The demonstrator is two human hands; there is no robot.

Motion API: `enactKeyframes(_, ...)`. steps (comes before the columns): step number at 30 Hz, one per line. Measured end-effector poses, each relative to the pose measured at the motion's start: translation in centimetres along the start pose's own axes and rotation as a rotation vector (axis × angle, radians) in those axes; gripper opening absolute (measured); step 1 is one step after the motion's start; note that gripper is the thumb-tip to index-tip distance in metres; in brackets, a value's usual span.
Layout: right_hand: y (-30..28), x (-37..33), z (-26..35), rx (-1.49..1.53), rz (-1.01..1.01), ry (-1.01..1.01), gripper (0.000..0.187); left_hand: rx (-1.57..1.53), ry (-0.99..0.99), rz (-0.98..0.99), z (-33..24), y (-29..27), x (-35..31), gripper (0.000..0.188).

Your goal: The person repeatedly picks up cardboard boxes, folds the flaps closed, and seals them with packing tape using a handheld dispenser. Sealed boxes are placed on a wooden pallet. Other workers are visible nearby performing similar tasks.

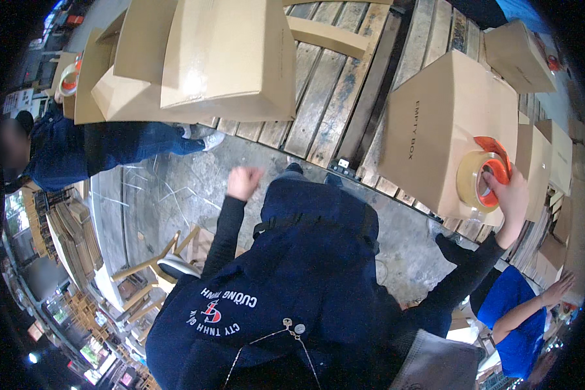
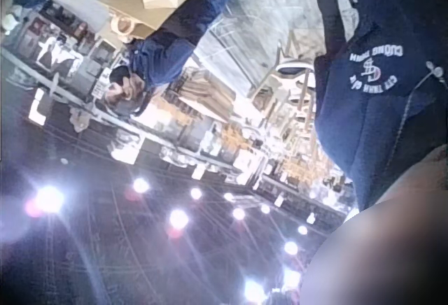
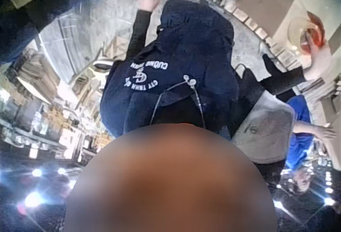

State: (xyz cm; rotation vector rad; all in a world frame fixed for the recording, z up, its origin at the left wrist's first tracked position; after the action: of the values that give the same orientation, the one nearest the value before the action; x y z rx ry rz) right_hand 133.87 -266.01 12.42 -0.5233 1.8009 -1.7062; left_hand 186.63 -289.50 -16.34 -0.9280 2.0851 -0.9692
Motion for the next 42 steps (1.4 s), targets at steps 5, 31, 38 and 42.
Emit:
enactKeyframes(5, -2.3, -2.1, 5.3, 0.104, -0.064, -0.067, 0.033, -1.202, 0.213, -0.054, -18.7, -13.0, 2.9, 0.009)
enactKeyframes(31, -7.6, -15.4, 31.8, 1.212, -0.247, -1.543, 0.025, -1.744, 1.025, -0.061, -28.3, -18.7, 1.5, 0.149)
enactKeyframes(38, -7.7, -15.7, 33.3, 1.210, -0.279, -1.509, 0.029, -1.747, 0.992, -0.066, -27.2, -19.4, 1.9, 0.148)
enactKeyframes(42, -7.8, -15.6, 34.1, 1.218, -0.240, -1.515, 0.028, -1.710, 0.983, -0.094, -26.8, -20.0, 1.8, 0.146)
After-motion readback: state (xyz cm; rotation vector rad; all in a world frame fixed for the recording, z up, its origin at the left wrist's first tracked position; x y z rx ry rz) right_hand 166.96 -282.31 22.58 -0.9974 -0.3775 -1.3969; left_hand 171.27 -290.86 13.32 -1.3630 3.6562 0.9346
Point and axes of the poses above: each hand's wrist, its own x-axis towards the middle knuckle, its own y-axis out of the palm, z = x × y, the point moved 9 cm from there along x, towards the middle knuckle
